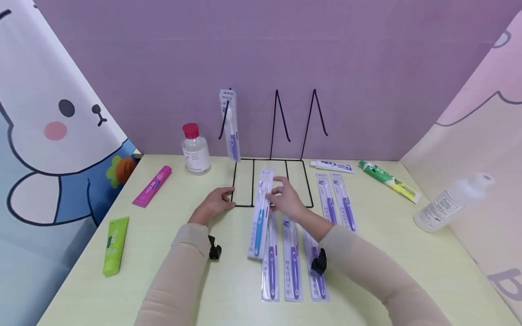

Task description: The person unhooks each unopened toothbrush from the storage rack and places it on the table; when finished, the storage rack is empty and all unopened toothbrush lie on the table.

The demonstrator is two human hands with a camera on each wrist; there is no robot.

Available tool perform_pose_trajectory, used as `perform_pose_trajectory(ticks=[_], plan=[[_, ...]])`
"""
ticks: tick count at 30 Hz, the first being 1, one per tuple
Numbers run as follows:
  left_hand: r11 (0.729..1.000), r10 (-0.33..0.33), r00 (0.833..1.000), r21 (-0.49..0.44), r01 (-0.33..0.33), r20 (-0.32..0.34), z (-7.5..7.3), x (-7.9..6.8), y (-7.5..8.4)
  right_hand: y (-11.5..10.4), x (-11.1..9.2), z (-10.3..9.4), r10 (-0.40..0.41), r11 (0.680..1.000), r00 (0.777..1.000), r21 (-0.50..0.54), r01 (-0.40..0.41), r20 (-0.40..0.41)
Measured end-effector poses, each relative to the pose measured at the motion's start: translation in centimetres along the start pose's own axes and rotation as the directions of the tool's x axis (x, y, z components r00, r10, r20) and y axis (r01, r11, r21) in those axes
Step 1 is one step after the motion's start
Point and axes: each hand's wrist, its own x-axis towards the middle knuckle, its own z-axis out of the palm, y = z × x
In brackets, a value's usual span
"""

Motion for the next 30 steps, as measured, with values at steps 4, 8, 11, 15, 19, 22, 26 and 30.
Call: perform_pose_trajectory(ticks=[4, 8, 11, 15, 19, 22, 26, 30], plan=[[1.000, -0.007, 1.000, 0.000, 0.007, -0.001, -0.1, 0.0, -0.1, 1.6, -0.9, 1.3, 0.069, 0.998, 0.995, -0.019, -0.068, 0.077], [1.000, -0.008, 1.000, 0.006, 0.008, -0.003, 0.0, 0.0, 0.0, 2.4, -1.9, 2.4, 0.095, 0.994, 0.987, -0.063, -0.087, 0.131], [1.000, -0.012, 1.000, 0.012, 0.012, -0.009, 0.0, -0.1, 0.1, 2.7, -2.4, 3.0, 0.118, 0.990, 0.980, -0.101, -0.103, 0.158], [1.000, -0.018, 1.000, 0.016, 0.018, -0.014, 0.1, -0.1, 0.2, 2.9, -2.8, 3.6, 0.155, 0.981, 0.971, -0.148, -0.129, 0.180], [1.000, -0.011, 1.000, 0.021, 0.012, -0.014, 0.1, -0.1, 0.2, 3.1, -3.0, 3.9, 0.203, 0.959, 0.963, -0.235, -0.159, 0.176], [1.000, -0.009, 1.000, 0.023, 0.009, -0.017, 0.1, -0.1, 0.2, 3.1, -3.1, 4.1, 0.224, 0.941, 0.961, -0.293, -0.170, 0.163], [1.000, -0.001, 1.000, 0.017, 0.001, -0.018, 0.0, 0.0, 0.2, 3.1, -3.1, 4.3, 0.233, 0.920, 0.962, -0.353, -0.169, 0.146], [1.000, 0.007, 1.000, 0.012, -0.007, -0.012, 0.0, -0.1, 0.2, 3.2, -3.2, 4.5, 0.250, 0.887, 0.959, -0.430, -0.170, 0.136]])
